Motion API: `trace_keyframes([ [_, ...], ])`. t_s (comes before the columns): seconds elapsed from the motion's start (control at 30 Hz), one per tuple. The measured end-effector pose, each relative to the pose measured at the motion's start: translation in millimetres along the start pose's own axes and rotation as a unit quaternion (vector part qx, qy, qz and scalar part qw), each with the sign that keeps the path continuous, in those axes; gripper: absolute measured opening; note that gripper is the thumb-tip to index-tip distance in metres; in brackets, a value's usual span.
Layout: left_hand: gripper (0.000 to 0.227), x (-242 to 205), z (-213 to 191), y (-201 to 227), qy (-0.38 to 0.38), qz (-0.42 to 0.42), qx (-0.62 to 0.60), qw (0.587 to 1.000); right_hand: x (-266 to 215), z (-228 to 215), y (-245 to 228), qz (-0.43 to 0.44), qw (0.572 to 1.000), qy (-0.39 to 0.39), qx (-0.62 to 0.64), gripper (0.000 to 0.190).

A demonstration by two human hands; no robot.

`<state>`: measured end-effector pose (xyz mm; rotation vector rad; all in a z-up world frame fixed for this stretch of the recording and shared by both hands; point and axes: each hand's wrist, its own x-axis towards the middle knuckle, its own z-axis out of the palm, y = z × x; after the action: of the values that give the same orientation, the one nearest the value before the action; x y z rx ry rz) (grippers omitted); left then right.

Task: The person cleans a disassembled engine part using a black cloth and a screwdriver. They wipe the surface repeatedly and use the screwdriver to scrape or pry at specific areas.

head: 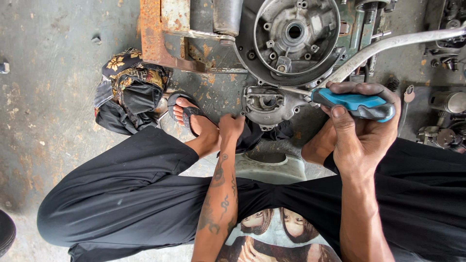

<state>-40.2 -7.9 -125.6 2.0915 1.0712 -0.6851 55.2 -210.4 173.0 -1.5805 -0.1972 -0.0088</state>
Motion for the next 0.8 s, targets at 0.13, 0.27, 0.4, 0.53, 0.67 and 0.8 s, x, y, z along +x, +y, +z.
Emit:
trace_keyframes([
  [0.13, 0.034, -4.0, -26.6, 12.3, 0.120, -0.133, -0.426, 0.887, 0.1, -6.1, 1.8, -0.023, 1.000, 0.002, -0.010, 0.034],
  [0.27, 0.016, -57.3, -85.6, 56.8, 0.166, 0.028, -0.685, 0.709, 0.8, -9.4, 4.4, -0.020, 1.000, 0.003, 0.004, 0.032],
  [0.4, 0.008, -81.3, -101.0, 67.1, 0.187, 0.262, -0.476, 0.819, 3.0, -6.6, 3.2, -0.024, 1.000, 0.001, -0.006, 0.032],
  [0.53, 0.025, -99.8, -115.6, 92.8, 0.150, 0.398, -0.210, 0.880, 2.2, -0.9, 2.3, -0.015, 1.000, -0.003, -0.001, 0.034],
  [0.67, 0.030, -103.3, -133.4, 112.1, 0.106, 0.339, -0.005, 0.935, 4.8, 4.0, 3.6, -0.022, 1.000, -0.013, -0.009, 0.032],
  [0.8, 0.035, -117.2, -149.1, 133.0, 0.087, 0.317, 0.095, 0.940, 5.8, 10.9, 3.5, -0.013, 1.000, -0.010, -0.010, 0.035],
])
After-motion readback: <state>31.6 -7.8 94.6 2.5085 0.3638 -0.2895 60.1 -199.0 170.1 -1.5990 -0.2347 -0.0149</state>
